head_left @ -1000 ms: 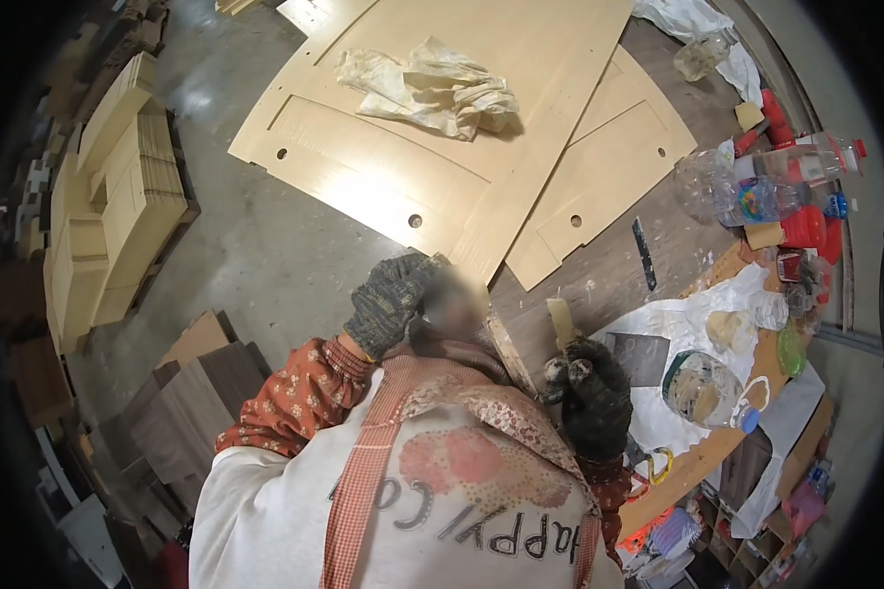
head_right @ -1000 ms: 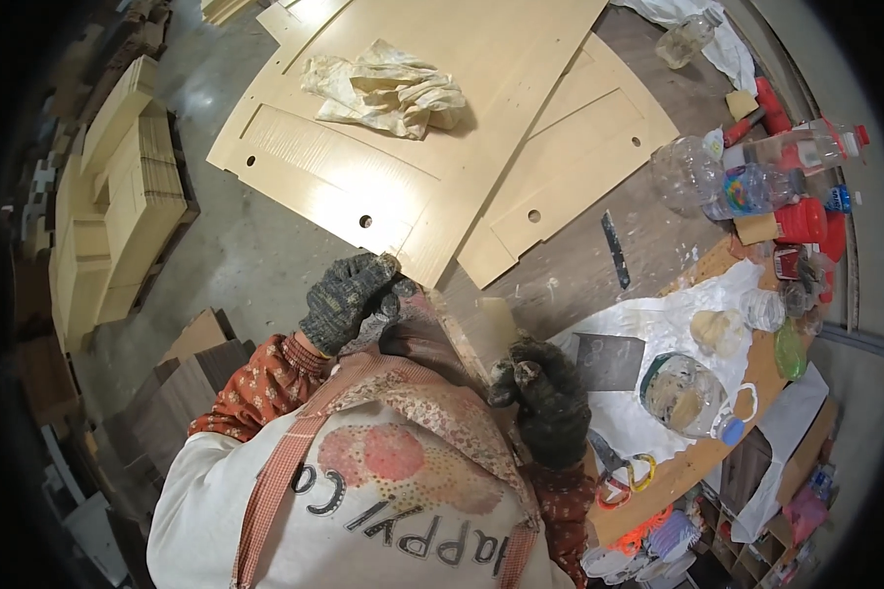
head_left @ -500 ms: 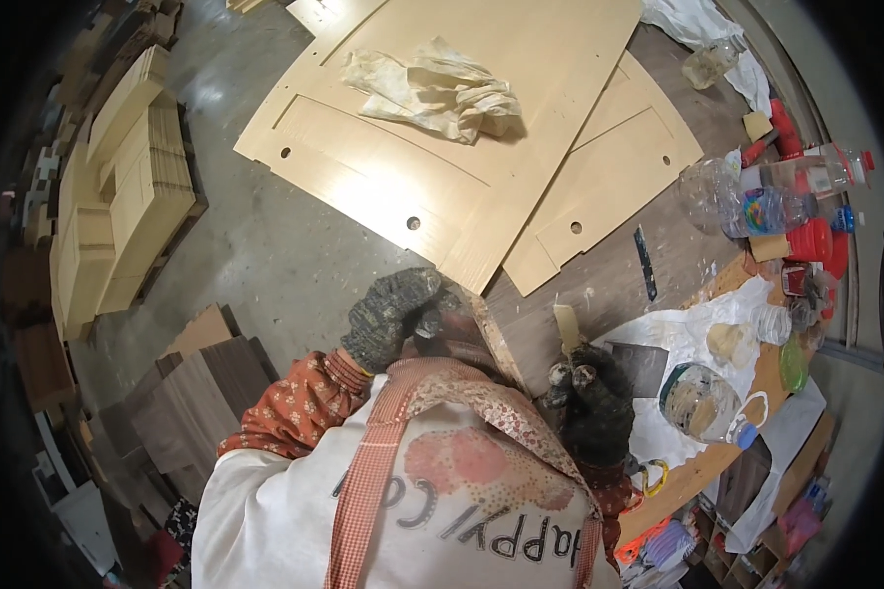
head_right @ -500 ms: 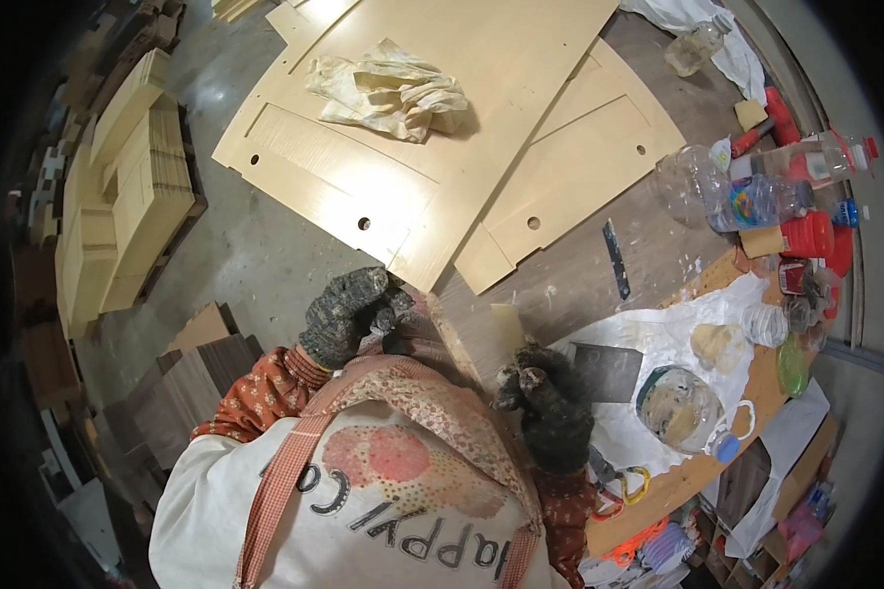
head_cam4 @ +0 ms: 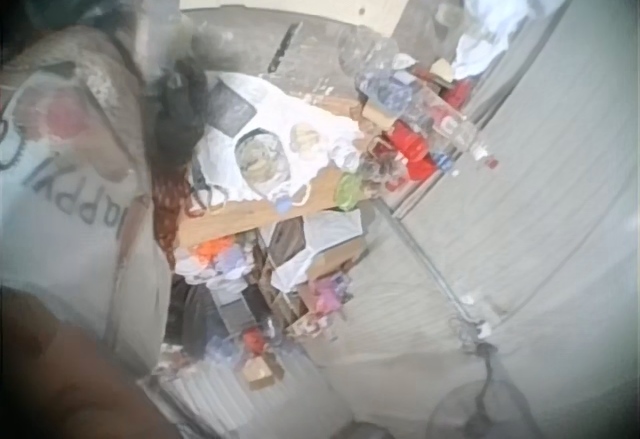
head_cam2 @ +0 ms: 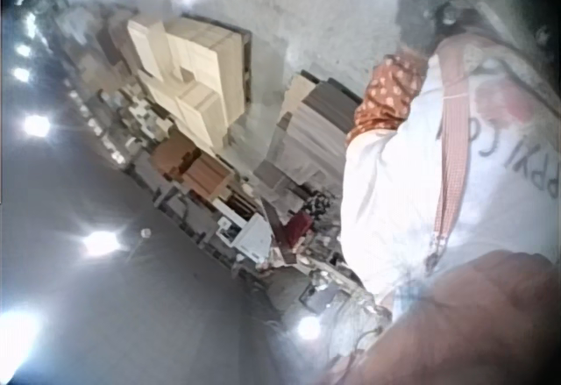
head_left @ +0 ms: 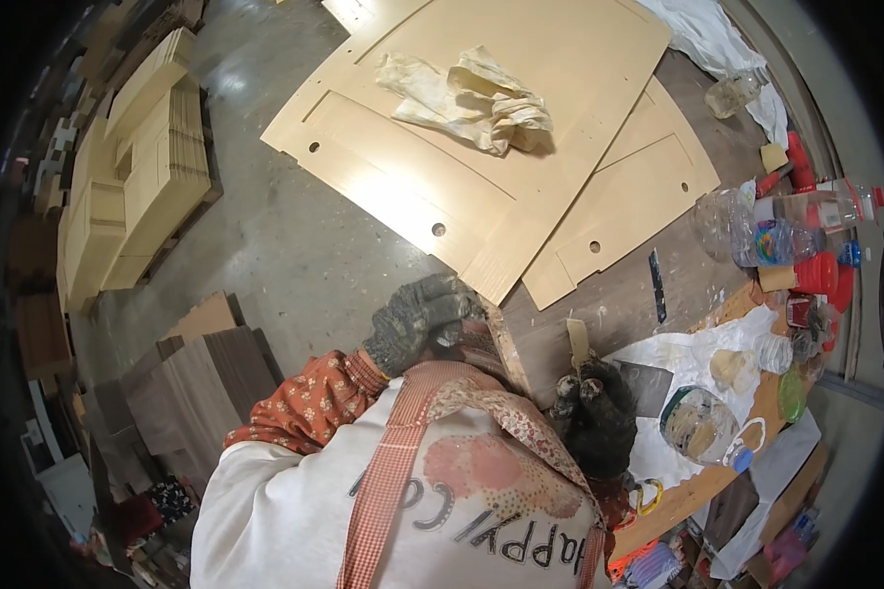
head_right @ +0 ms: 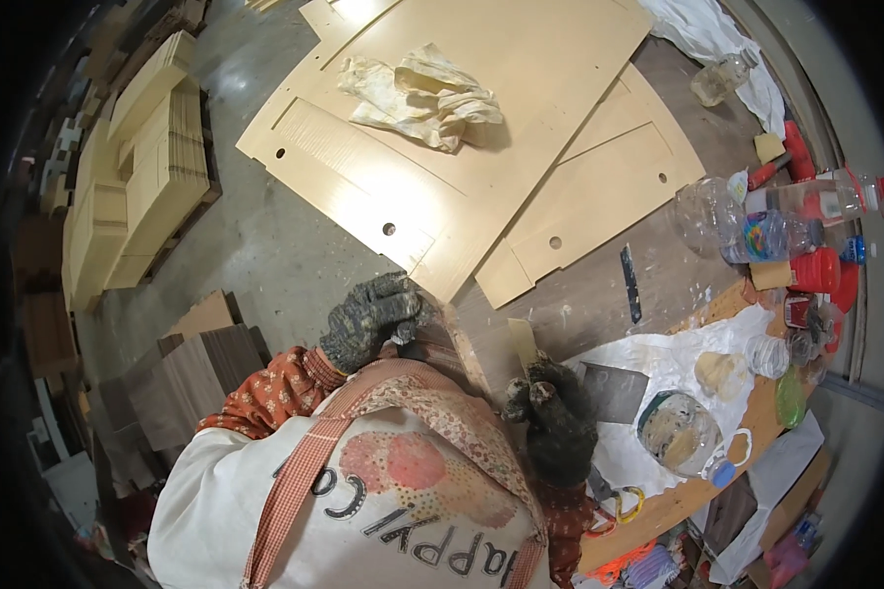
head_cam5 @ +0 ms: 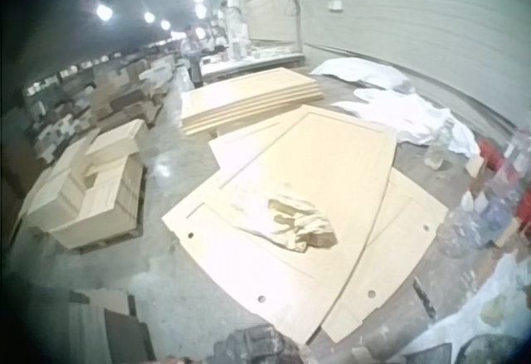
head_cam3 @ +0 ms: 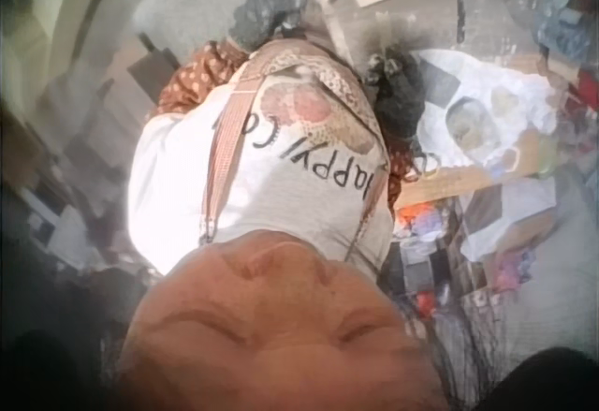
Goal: The person wipes wooden panels with a cloth, trims a foam block using scissors, applies paste from a container onto the foam, and rubs the wooden panels with the foam block and cloth.
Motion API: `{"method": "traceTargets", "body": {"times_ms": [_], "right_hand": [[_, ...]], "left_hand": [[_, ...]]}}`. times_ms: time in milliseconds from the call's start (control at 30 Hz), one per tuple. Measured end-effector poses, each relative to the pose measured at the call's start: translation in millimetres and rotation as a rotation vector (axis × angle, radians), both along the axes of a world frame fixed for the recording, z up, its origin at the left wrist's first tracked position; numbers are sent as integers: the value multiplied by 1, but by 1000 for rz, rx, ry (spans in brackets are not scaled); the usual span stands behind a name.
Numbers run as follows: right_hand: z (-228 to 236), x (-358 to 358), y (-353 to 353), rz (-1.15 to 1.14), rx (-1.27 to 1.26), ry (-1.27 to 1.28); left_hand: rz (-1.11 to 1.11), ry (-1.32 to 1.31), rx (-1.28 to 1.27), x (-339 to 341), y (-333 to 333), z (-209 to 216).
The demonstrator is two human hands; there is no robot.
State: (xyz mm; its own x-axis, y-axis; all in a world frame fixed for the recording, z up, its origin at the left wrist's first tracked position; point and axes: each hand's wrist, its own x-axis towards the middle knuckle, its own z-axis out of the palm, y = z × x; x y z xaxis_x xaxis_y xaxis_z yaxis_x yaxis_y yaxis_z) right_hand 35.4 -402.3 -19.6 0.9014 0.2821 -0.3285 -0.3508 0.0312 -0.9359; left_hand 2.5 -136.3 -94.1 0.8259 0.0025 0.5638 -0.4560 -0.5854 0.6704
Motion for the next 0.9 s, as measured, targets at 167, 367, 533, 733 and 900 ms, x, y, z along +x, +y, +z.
{"method": "traceTargets", "body": {"times_ms": [167, 367, 533, 733, 900], "right_hand": [[5, 2, 6, -33, 102, 164], [-6, 6, 16, 275, -180, -178], [2, 9, 40, 367, -239, -306], [5, 6, 52, 214, -84, 176], [5, 11, 59, 227, -25, 331]], "left_hand": [[49, 827, -1266, -9, -16, 16], [123, 651, -1073, -17, -22, 0], [227, 609, -717, -21, -18, 4], [244, 600, -553, -18, -15, 20], [207, 715, -379, -19, -9, 15]]}}
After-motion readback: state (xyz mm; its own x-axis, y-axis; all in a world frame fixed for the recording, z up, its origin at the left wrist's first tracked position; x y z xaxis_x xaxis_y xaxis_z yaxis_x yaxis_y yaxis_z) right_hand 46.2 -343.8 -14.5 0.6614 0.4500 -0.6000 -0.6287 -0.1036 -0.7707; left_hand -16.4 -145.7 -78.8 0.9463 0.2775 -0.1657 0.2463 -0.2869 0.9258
